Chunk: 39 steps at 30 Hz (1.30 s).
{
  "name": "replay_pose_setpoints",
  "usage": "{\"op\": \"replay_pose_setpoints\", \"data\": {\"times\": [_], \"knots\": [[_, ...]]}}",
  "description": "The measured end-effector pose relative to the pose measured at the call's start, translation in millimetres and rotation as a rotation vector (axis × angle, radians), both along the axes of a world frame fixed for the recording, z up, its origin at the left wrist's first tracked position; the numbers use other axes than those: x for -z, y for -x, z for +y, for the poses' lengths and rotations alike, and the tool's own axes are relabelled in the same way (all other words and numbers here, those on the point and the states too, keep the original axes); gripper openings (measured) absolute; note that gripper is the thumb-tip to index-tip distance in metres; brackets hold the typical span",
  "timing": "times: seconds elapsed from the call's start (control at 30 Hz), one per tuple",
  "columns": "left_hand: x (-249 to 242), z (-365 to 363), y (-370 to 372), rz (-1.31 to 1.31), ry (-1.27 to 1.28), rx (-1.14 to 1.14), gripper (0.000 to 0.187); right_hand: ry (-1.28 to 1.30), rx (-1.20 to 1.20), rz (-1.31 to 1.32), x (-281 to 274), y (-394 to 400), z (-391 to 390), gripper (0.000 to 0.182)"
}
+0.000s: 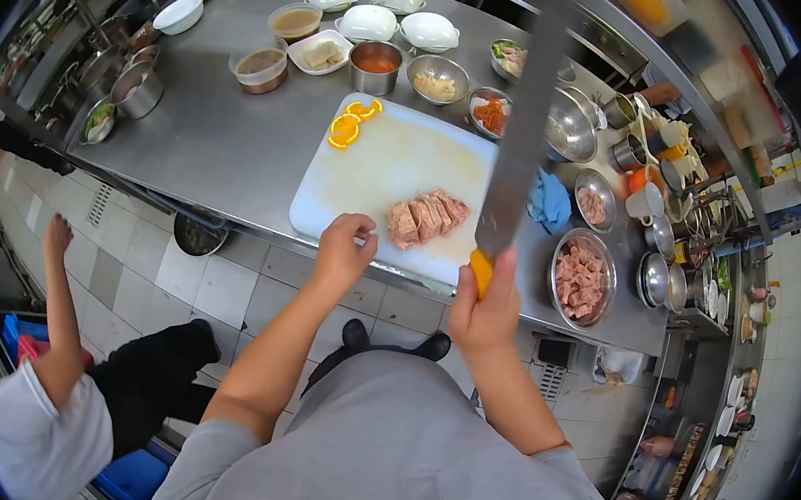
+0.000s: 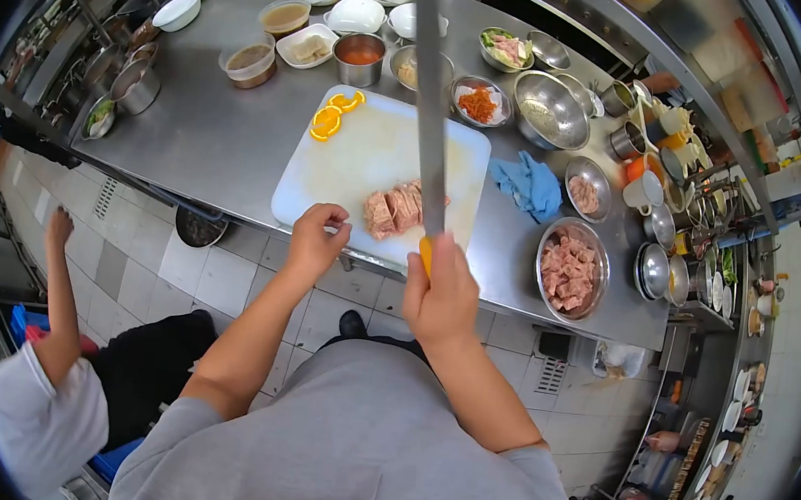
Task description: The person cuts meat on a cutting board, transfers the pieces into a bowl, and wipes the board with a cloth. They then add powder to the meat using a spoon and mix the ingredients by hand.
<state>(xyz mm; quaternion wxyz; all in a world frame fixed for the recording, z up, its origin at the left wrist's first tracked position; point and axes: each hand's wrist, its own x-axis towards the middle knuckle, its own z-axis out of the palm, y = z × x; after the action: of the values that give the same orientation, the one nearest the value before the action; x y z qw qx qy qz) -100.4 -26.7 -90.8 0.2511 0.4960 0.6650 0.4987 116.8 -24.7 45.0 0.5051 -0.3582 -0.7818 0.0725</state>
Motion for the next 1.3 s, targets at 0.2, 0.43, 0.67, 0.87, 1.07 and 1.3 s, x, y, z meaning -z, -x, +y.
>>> {"op": "replay_pose_setpoints", "data": {"times": [0.2,0.43,0.67,0.87,1.07,1.3], "knots": [[-0.8,5.5,-8.6,-0.021,-0.059,0.009,0.027,1.01,-0.056,-0.89,99.3,2.8,11.6,0.076],[1.0,9.5,-26.1,0.169,-0.003,-0.059,0.056,0.887,-0.054,-0.74,55.8,-5.7,15.7,0.076],[-7.1,57.1,-73.3,0.146,0.112,-0.053,0.094,0.676,0.03,-0.326,36.8,-52.0,20.9,0.075],[-48.2,88.3,-99.7,0.397,0.643,-0.002,0.1,0.78,0.045,-0.359,72.6,-87.0,7.2,0.075],[-61.4,97.4,-103.2,0.588,0.711,0.037,0.09,0.755,-0.004,-0.356,76.1,-110.1,21.6,0.076],[-24.8,88.9,-37.5,0.482,0.234,0.303,0.108,0.666,-0.105,-0.421,78.7,-126.3,48.9,0.077]]}}
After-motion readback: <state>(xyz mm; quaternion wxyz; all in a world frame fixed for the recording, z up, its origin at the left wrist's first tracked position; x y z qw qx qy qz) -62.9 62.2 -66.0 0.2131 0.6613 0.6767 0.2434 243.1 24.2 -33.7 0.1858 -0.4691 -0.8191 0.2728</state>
